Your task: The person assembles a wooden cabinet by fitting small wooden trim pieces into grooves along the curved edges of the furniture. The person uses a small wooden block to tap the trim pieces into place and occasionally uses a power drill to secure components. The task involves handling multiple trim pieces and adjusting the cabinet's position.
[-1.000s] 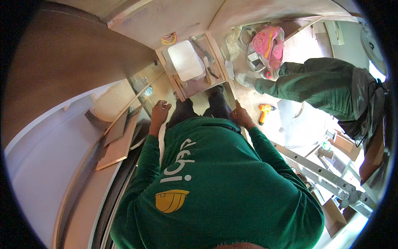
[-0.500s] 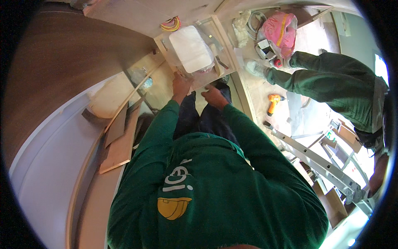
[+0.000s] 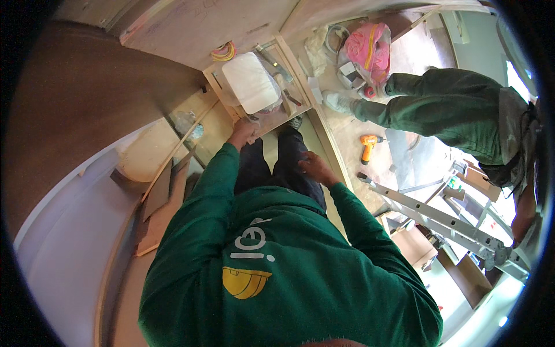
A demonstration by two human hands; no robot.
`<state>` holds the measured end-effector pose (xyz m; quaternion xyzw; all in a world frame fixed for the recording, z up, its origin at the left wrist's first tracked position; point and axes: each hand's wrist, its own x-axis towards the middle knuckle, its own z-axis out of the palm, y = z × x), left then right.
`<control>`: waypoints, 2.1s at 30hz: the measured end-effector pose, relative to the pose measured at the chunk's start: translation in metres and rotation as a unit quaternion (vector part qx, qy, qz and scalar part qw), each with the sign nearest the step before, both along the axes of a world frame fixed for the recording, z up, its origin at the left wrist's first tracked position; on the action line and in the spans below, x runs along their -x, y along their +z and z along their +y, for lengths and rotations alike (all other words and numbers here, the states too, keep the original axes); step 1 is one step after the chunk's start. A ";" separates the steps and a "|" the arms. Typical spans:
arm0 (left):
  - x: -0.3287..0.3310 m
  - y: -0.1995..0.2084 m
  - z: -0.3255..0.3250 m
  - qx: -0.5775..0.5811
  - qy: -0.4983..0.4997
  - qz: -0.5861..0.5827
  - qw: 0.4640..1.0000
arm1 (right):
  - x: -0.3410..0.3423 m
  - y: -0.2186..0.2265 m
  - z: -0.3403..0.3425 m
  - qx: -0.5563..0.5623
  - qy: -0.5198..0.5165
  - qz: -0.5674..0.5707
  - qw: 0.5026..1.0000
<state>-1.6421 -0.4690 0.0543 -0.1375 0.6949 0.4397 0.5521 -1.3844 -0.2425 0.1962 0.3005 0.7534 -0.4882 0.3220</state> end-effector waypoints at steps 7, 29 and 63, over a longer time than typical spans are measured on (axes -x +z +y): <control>-0.038 0.046 -0.046 -0.115 0.076 -0.304 0.943 | 0.079 -0.017 -0.018 0.111 -0.103 -0.005 0.988; -0.093 0.227 0.060 -0.224 0.112 0.117 0.961 | 0.146 0.088 0.013 0.082 -0.073 0.307 0.945; 0.040 0.283 0.106 -0.234 -0.367 0.403 0.805 | 0.135 0.109 -0.002 0.549 -0.504 0.318 0.586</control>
